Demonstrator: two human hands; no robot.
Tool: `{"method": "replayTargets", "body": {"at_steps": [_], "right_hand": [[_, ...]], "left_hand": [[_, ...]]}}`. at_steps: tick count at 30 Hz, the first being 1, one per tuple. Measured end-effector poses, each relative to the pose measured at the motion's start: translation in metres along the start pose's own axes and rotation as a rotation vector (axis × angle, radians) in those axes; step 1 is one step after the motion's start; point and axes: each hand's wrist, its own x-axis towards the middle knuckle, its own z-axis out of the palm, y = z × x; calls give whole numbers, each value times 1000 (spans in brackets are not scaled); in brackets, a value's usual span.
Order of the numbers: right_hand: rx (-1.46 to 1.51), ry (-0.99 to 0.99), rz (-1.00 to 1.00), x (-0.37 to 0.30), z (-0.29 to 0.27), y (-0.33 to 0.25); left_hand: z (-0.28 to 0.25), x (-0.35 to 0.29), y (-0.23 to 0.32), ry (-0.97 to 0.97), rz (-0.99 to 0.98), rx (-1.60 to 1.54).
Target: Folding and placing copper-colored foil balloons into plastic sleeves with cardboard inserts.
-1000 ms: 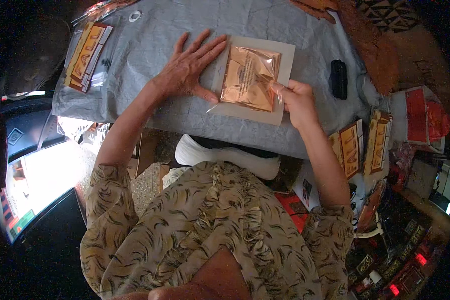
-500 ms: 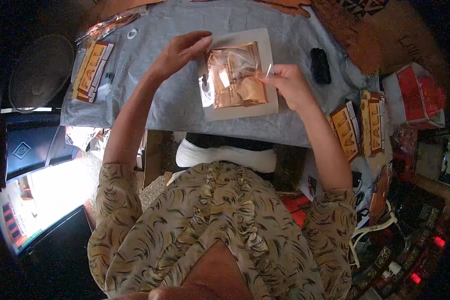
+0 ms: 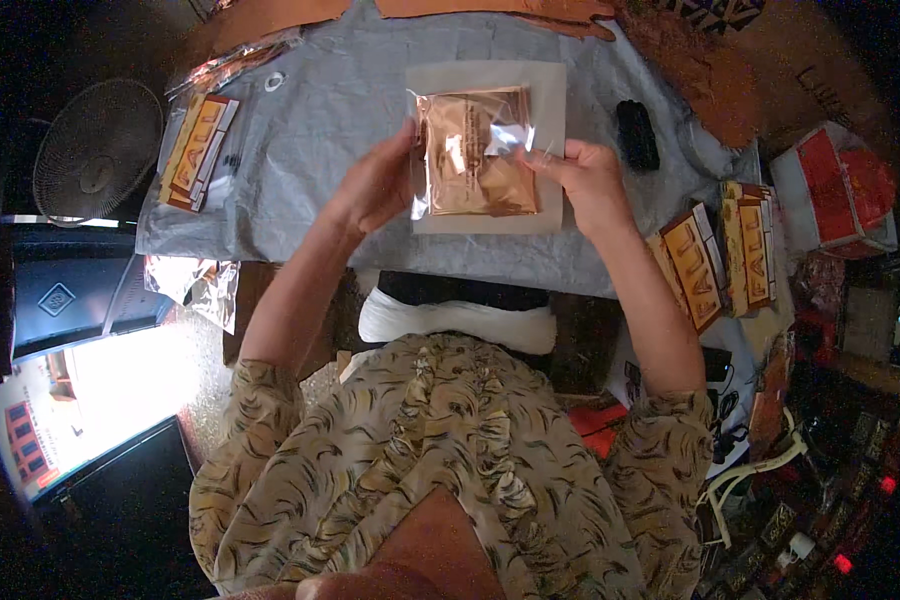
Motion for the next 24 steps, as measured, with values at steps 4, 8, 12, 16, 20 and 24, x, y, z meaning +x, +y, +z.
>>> {"method": "replayTargets", "body": {"at_steps": [4,8,12,16,20,24], "right_hand": [[8,18,-27,-6,4,4],[25,-77,95,-15,2,-10],[63,-258,34,-20,-13,-4],[17,-242,74,-21,-15,3],[-71,-175,96,-25,-12,4],[-121,-121,96,-24,-8,6]], "left_hand": [[-6,-6,-12,-91,108,126],[-4,-8,-13,-58,112,131],[4,-10,-10,-52,99,63],[-1,-10,-15,-36,76,72],[3,-13,-20,-36,84,50],[11,-15,-17,-11,70,46]]}}
